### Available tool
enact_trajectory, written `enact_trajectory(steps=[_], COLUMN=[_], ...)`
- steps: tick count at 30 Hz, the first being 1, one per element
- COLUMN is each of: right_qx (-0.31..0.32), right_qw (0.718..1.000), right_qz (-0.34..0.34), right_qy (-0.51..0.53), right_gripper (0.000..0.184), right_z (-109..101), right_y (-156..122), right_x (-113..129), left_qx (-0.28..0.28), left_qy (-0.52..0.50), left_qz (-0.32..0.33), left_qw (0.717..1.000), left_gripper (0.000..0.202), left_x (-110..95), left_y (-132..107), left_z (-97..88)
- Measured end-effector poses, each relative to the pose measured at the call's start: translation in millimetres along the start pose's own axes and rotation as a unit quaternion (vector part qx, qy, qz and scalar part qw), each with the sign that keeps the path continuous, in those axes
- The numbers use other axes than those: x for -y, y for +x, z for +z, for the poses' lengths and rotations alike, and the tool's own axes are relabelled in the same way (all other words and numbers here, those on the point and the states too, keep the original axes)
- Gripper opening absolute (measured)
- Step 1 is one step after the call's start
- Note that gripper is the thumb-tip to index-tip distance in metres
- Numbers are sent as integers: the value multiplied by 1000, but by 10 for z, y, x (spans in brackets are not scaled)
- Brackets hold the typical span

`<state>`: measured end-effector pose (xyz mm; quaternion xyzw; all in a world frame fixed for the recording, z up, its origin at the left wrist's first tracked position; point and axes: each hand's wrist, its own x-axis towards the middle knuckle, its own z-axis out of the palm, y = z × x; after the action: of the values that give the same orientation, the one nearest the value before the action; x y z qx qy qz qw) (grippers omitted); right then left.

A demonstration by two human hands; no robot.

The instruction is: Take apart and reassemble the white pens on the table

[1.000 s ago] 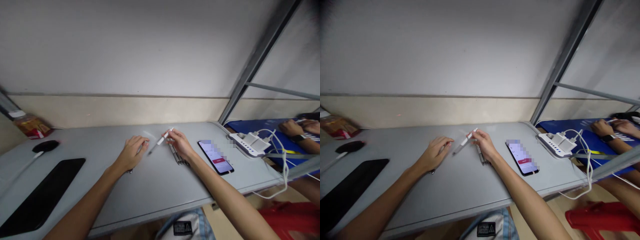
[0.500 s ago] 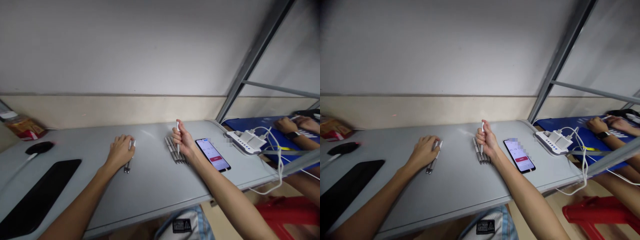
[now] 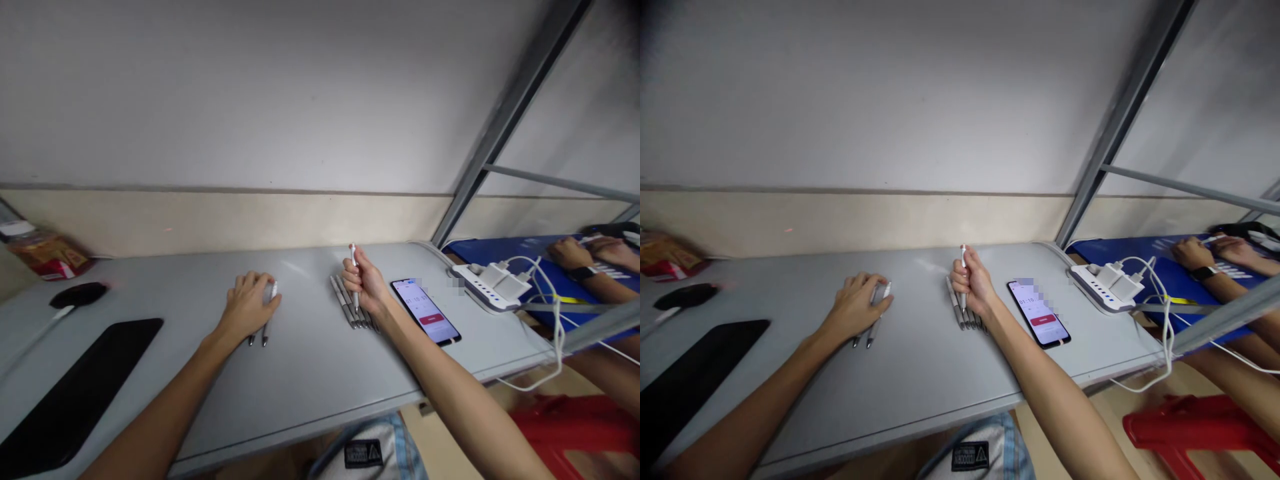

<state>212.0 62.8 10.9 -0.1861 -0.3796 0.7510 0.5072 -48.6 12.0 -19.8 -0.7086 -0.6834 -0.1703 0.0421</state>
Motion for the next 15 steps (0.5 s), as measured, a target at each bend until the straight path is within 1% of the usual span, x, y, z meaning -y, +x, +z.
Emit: enact_trajectory(steps=[2, 4, 7, 9, 11, 14, 15], right_qx=[9, 20, 20, 7, -4, -16, -28], right_qw=[1000, 1000, 996, 987, 965, 904, 876], right_qz=[-2, 2, 10, 6, 1, 7, 1], right_qy=[1, -24, -91, -158, -262, -427, -481], right_gripper=[25, 25, 29, 31, 29, 27, 26], right_z=[2, 17, 52, 67, 66, 37, 23], right_y=[1, 0, 16, 54, 114, 215, 243], right_x=[-3, -28, -103, -158, -195, -201, -195], left_qx=[-1, -2, 1, 2, 0, -5, -4], left_qy=[2, 2, 1, -2, -2, 3, 5], left_qz=[1, -1, -6, -1, 7, 13, 14], left_qw=[1000, 1000, 1000, 1000, 1000, 1000, 1000], left_gripper=[32, 33, 33, 32, 30, 27, 26], left_x=[-18, -35, -53, -63, -75, -103, -114], left_y=[-9, -14, -20, -25, -34, -50, -56], left_z=[-8, -16, -22, -20, -14, -3, 1])
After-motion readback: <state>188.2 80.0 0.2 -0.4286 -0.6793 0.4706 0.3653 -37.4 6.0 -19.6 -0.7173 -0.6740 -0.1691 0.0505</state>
